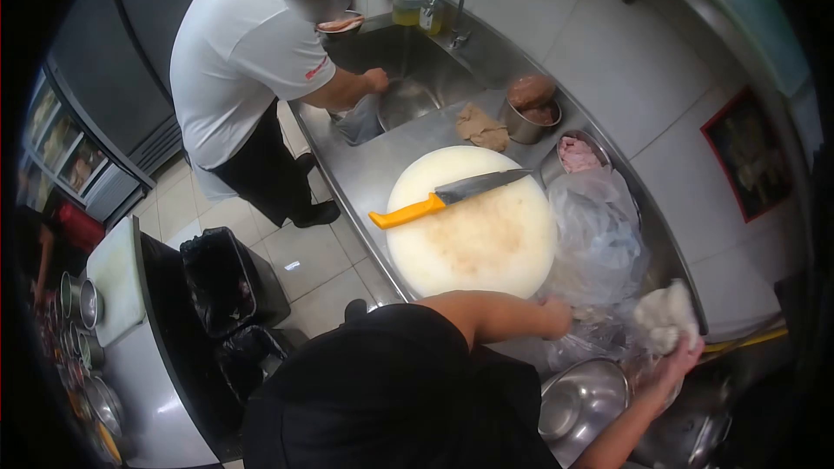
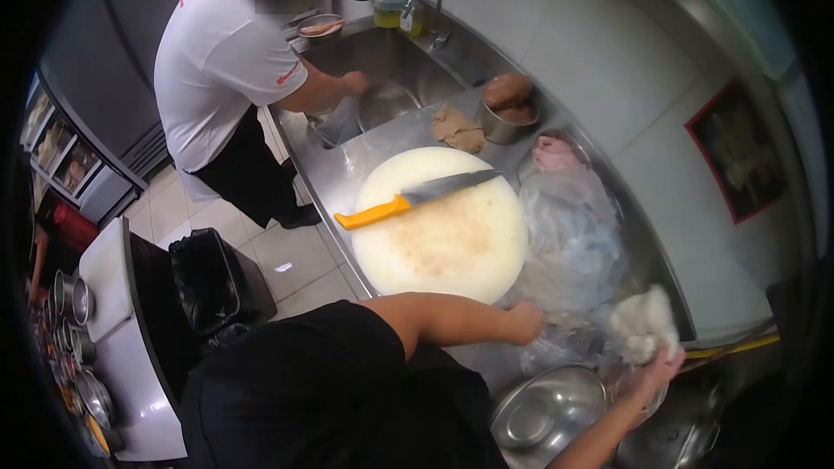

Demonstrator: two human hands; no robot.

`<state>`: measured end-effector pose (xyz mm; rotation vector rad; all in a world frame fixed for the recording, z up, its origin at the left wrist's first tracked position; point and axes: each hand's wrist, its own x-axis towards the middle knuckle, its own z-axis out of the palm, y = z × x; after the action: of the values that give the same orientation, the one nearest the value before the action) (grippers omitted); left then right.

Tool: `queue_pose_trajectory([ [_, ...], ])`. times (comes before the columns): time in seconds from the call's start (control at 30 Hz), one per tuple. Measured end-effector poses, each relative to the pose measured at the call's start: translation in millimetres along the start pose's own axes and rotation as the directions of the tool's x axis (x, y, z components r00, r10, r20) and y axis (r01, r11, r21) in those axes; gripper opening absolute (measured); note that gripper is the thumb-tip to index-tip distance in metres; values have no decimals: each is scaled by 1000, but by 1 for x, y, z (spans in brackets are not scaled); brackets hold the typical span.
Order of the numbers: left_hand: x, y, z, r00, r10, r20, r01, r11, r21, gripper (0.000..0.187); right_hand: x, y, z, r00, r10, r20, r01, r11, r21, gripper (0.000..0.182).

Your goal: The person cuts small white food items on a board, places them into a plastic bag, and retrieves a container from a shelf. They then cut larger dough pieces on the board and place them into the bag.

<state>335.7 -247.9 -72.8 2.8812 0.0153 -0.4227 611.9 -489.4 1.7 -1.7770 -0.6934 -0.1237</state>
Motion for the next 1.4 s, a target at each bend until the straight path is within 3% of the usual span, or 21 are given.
queue_pose_trajectory([
  [0.03, -9, 2, -3, 1000, 29, -4, -29, 997, 68, 35, 5, -30, 1, 961, 208, -182, -114, 898, 424, 35],
  [0.13, -13, 9, 22, 978, 29, -206, -82, 964, -252, 31, 6, -101, -4, 938, 185, -293, -9, 858, 513, 48],
  [0.23, -112, -26, -13, 762, 304, -572, -487, 851, -196, 30, -11, -149, 2, 939, 187, -290, -9, 853, 521, 52],
  [0.3, -167, -66, -24, 804, 76, -589, -334, 878, -342, 29, -17, -145, -1, 978, 146, -149, -39, 832, 554, 52],
  [0.37, -207, -120, -13, 755, -151, -638, -35, 962, -269, 32, -39, -168, 26, 993, 121, 7, -106, 834, 541, 53],
  [0.43, -243, -160, -5, 754, -471, -458, 345, 877, -334, 39, -68, -205, 80, 988, 8, 153, -78, 885, 460, 52],
  [0.53, -262, -188, 14, 657, -639, -400, 538, 769, -345, 47, -82, -225, 150, 898, -91, 430, -39, 958, 284, 47],
  [0.6, -264, -195, 10, 684, -616, -391, 519, 787, -333, 51, -85, -229, 203, 808, -102, 580, -15, 981, 194, 41],
  [0.67, -263, -198, 15, 689, -602, -405, 494, 798, -346, 53, -90, -223, 257, 739, 97, 666, -62, 995, -77, 44],
  [0.73, -254, -208, 25, 662, -590, -463, 472, 807, -355, 53, -115, -211, 313, 783, 101, 614, 171, 914, -368, 50],
  [0.8, -249, -216, 30, 654, -653, -382, 526, 755, -391, 52, -126, -112, 341, 552, -196, 810, 610, 757, -233, 58],
  [0.9, -236, -231, 46, 660, -701, -270, 521, 687, -507, 50, -157, -115, 337, 704, -94, 704, 436, 840, -324, 66],
  [0.93, -257, -222, 21, 737, -624, -260, 490, 757, -432, 51, -170, -124, 325, 753, -30, 657, 353, 862, -365, 70],
  [1.0, -264, -221, 11, 773, -601, -201, 477, 760, -441, 55, -186, -165, 311, 829, 62, 556, 205, 892, -404, 80],
  [1.1, -271, -222, 6, 796, -582, -163, 479, 772, -418, 56, -237, -213, 295, 794, 133, 593, 305, 757, -578, 92],
  [1.2, -268, -226, 9, 805, -567, -173, 469, 788, -398, 57, -267, -200, 319, 857, 77, 510, 266, 781, -565, 92],
  [1.3, -274, -231, 1, 830, -535, -158, 409, 776, -481, 57, -261, -168, 329, 914, 26, 405, 223, 801, -555, 78],
  [1.33, -273, -237, 10, 828, -531, -181, 384, 771, -508, 58, -256, -146, 330, 921, -120, 371, 316, 786, -531, 69],
  [1.4, -276, -237, 12, 816, -550, -179, 390, 752, -532, 50, -245, -140, 319, 913, -51, 405, 278, 805, -524, 60],
])
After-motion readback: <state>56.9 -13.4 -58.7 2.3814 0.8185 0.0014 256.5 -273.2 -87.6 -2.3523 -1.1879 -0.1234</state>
